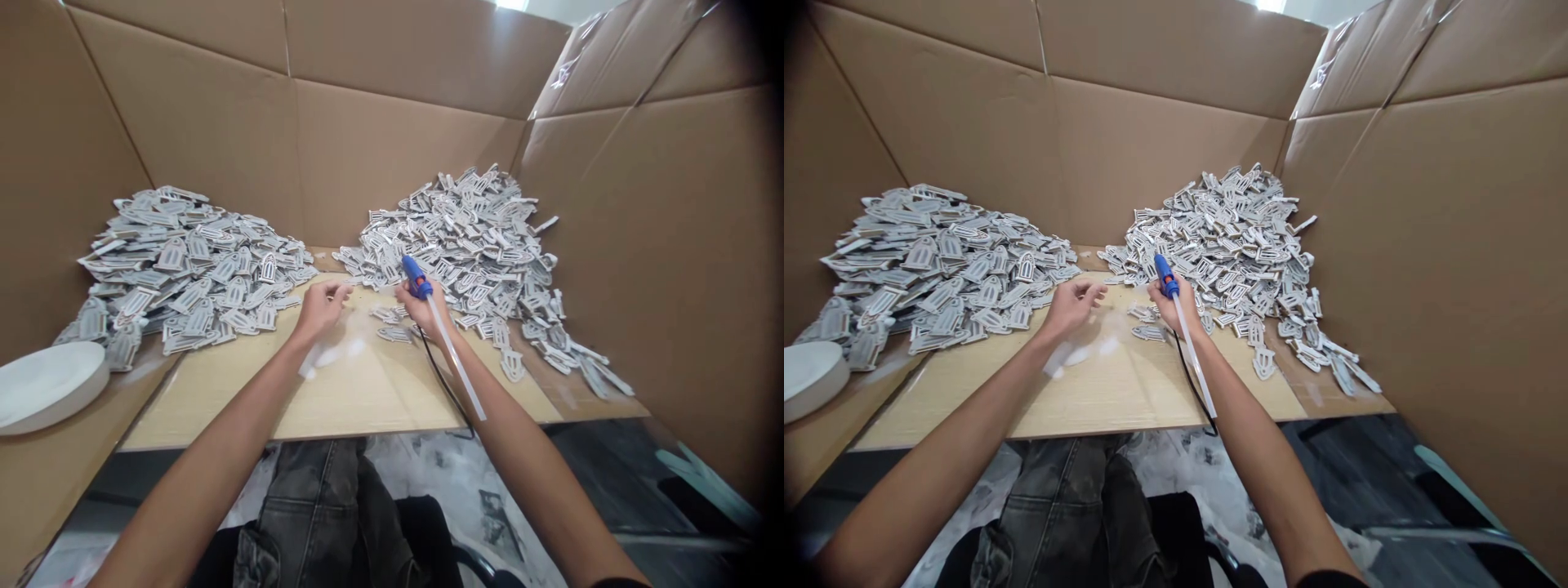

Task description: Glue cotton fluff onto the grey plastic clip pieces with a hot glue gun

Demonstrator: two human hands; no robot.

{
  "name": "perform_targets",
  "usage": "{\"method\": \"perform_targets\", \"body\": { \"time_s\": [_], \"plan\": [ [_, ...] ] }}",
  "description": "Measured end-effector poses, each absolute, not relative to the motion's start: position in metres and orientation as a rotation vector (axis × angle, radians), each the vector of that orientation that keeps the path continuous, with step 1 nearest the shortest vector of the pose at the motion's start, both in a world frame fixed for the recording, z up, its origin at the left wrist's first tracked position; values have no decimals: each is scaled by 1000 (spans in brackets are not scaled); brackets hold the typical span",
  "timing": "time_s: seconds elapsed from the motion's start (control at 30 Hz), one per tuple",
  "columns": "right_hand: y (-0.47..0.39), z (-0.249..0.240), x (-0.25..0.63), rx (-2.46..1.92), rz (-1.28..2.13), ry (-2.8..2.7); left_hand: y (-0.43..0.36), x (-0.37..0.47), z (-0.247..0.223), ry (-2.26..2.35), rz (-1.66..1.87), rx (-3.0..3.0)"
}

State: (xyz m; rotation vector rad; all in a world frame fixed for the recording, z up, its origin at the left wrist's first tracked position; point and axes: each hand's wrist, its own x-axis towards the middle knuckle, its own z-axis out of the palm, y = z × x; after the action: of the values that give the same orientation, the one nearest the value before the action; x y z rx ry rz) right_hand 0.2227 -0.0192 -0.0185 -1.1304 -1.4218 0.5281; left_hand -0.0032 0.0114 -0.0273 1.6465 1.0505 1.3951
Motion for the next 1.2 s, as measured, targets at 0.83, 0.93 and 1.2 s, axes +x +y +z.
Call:
{"method": "perform_targets", "body": {
  "time_s": [0.83, 0.93, 1.2],
  "plan": [
    [-18, -10, 229, -1182, 670, -1162, -14, 38, -39, 904, 807, 2441],
    [-18, -11, 229, -1169, 656, -1150, -10, 44, -47, 885, 755, 2569],
    [-22, -5, 227, -1082, 696, -1125, -10, 33, -34, 915, 1045, 2236]
  ]
}}
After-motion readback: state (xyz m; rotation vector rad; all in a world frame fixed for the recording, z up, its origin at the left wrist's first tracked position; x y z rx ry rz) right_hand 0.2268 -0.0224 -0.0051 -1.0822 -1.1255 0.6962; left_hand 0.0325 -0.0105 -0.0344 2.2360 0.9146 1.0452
